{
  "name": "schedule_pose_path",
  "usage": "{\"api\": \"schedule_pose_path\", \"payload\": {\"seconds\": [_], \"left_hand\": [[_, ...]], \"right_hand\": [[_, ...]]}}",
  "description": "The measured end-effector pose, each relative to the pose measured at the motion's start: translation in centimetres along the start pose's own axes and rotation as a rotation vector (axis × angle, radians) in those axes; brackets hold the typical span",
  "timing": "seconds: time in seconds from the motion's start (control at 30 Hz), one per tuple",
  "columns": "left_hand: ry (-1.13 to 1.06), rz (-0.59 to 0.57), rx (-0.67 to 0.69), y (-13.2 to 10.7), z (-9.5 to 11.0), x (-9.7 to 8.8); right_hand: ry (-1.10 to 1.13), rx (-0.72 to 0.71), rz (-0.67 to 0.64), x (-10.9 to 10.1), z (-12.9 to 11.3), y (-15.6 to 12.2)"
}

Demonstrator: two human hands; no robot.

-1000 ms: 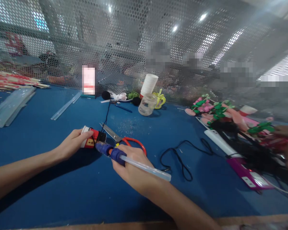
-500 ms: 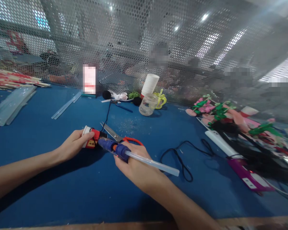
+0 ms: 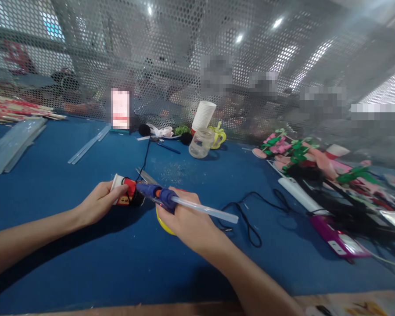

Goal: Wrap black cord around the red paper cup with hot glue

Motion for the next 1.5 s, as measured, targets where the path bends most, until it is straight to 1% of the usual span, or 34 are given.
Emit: {"api": "schedule_pose_path", "payload": {"seconds": [0.1, 0.17, 0.27, 0.33, 0.53, 0.63, 0.73, 0.9, 1.0, 1.07, 1.2, 1.3, 1.5], "left_hand": [[0.006, 0.000, 0.002, 0.0, 0.0, 0.0], [-0.008, 0.002, 0.008, 0.1, -0.1, 0.0], [-0.036, 0.009, 0.013, 0.1, -0.1, 0.0], [-0.030, 0.006, 0.017, 0.0, 0.0, 0.0], [0.087, -0.018, 0.065, -0.3, 0.8, 0.2], [0.134, -0.031, 0.084, -0.4, 0.9, 0.3], [0.145, -0.015, 0.088, -0.4, 0.9, 0.3], [0.065, -0.026, 0.075, -0.4, 0.6, 0.2], [0.005, -0.042, 0.068, -0.3, 0.4, 0.3], [-0.015, -0.030, 0.058, -0.3, 0.2, 0.2], [-0.058, 0.005, 0.022, -0.1, -0.1, 0.0], [-0.092, 0.003, 0.010, 0.0, -0.1, -0.1], [-0.110, -0.006, 0.004, 0.1, -0.1, -0.1]], "right_hand": [[-0.031, -0.028, -0.011, -0.1, -0.2, 0.1], [-0.008, -0.016, -0.011, -0.1, -0.2, -0.2], [0.047, 0.025, -0.041, -0.1, -0.1, -0.7], [0.053, 0.028, -0.060, -0.1, -0.1, -0.9], [-0.041, -0.024, -0.036, -0.2, -0.1, -0.1], [-0.058, -0.020, -0.041, -0.1, 0.1, 0.3], [-0.067, -0.014, -0.051, -0.1, 0.1, 0.4], [-0.017, 0.004, -0.073, 0.0, 0.0, -0.2], [0.026, 0.004, -0.045, -0.3, -0.1, -0.4], [0.041, -0.003, -0.027, -0.4, -0.2, -0.4], [0.069, 0.007, -0.045, -0.3, -0.4, -0.6], [0.096, 0.022, -0.056, -0.2, -0.5, -0.9], [0.096, 0.000, -0.093, 0.3, -0.6, -1.1]]}}
Point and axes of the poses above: each hand's wrist, its own y-axis towards the middle knuckle, its own x-axis out of the palm, z = x × y, the point moved 6 cm from there along y, towards the middle knuckle, and after that the axes turned 11 degrees about -z, right-handed, at the moved point
